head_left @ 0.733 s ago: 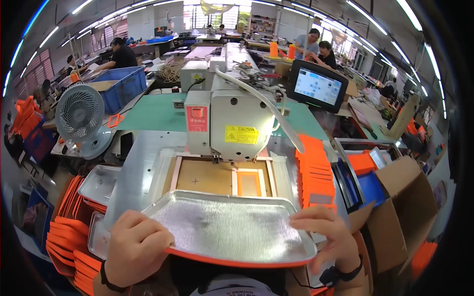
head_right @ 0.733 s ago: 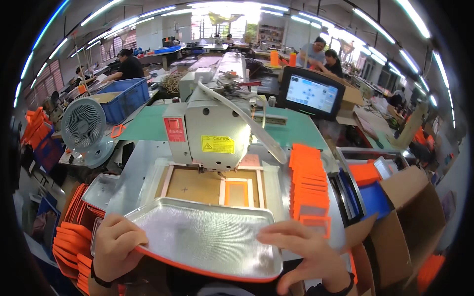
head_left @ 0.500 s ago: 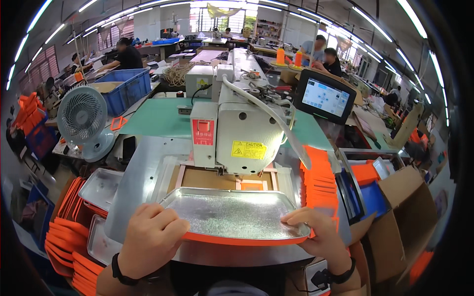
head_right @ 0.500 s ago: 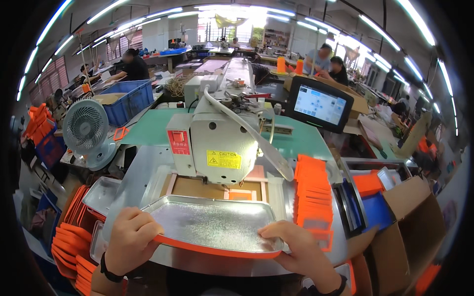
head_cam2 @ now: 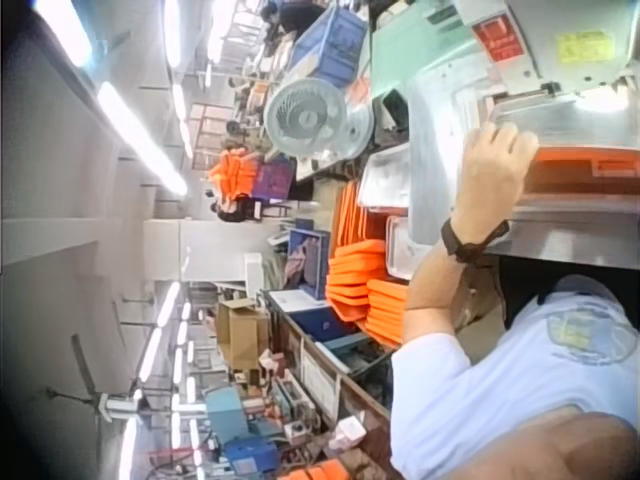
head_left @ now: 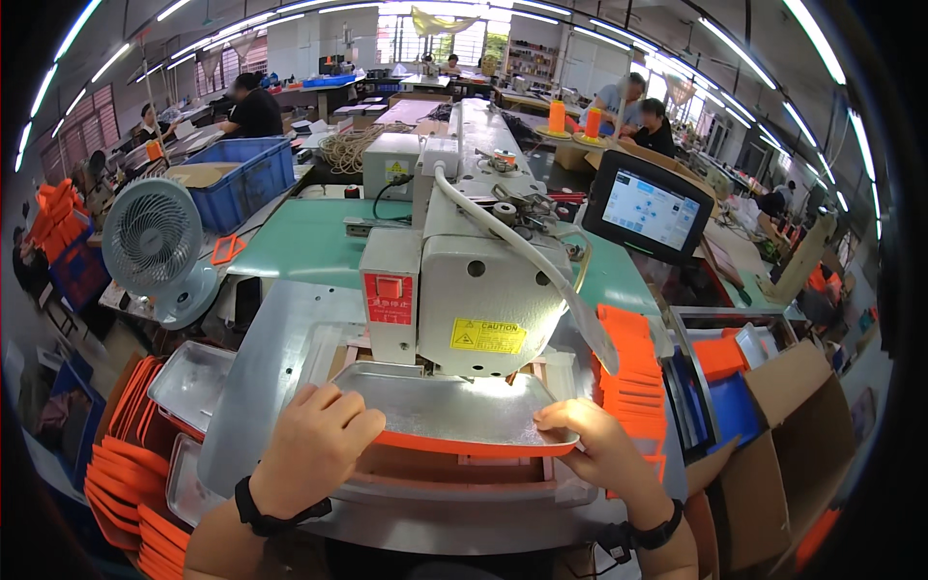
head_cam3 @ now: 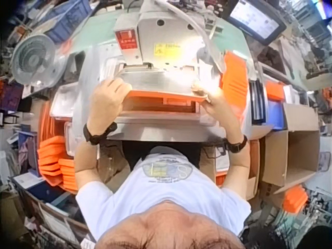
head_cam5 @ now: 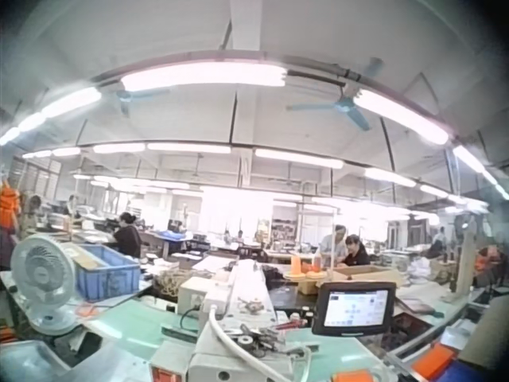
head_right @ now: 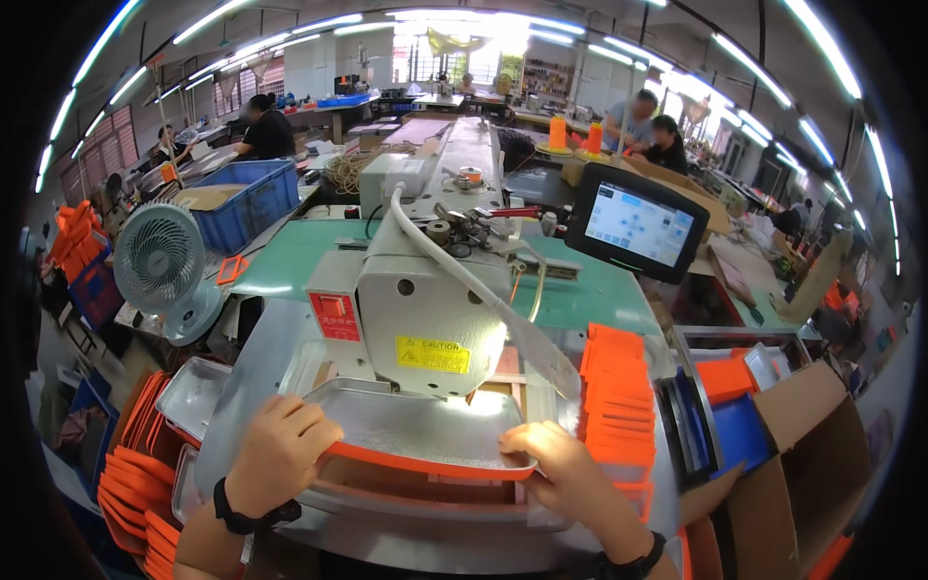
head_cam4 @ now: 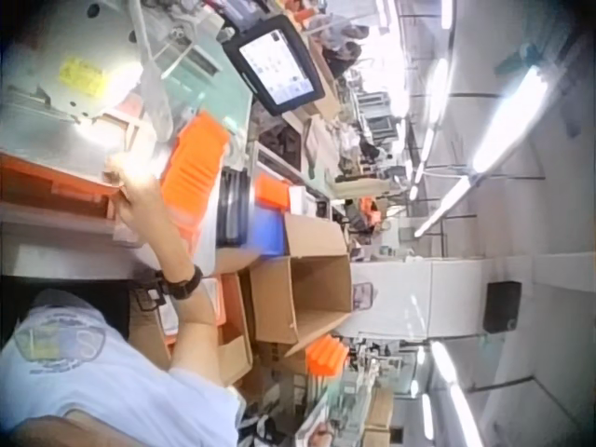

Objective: The recorder is using an industrial sewing machine to assemble and sew components of orange bags or first-aid kits.

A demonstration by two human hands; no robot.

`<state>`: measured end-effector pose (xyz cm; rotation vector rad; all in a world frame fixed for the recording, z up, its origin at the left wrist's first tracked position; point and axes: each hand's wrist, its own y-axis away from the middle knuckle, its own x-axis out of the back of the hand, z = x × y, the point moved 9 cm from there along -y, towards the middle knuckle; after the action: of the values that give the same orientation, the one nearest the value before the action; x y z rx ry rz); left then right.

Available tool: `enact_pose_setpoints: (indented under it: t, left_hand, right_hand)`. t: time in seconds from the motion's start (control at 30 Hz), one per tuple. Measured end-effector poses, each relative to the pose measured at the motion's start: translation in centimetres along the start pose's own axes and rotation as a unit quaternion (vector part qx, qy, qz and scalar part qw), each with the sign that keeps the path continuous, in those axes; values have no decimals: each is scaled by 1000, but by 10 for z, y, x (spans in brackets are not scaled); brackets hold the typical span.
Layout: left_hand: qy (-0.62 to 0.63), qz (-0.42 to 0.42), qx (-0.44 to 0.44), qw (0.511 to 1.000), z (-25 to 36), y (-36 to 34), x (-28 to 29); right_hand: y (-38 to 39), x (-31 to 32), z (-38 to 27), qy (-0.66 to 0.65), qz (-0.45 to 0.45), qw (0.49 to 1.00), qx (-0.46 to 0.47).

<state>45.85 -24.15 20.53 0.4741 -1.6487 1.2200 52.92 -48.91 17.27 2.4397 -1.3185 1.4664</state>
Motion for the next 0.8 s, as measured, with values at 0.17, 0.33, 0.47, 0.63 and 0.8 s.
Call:
enact_pose_setpoints:
  t: [0.17,0.33,0.47,0.63,0.8]
  left_hand:
    - [82,-60,3,995,10,16,-26]
    - [137,-119,8,983,10,32,-51]
    - [159,-145,24,976,9,34,-55]
    - [136,-108,13,985,11,36,-52]
    - [126,-112,11,986,15,38,-51]
  right_hand:
    - [6,-18,1,143,-49,987,46]
    - [21,-31,10,161,-81,982,60]
    - [17,-31,14,189,-112,973,66]
    - [17,-32,11,163,-138,976,47]
    - [17,-34,7,180,-159,970,35]
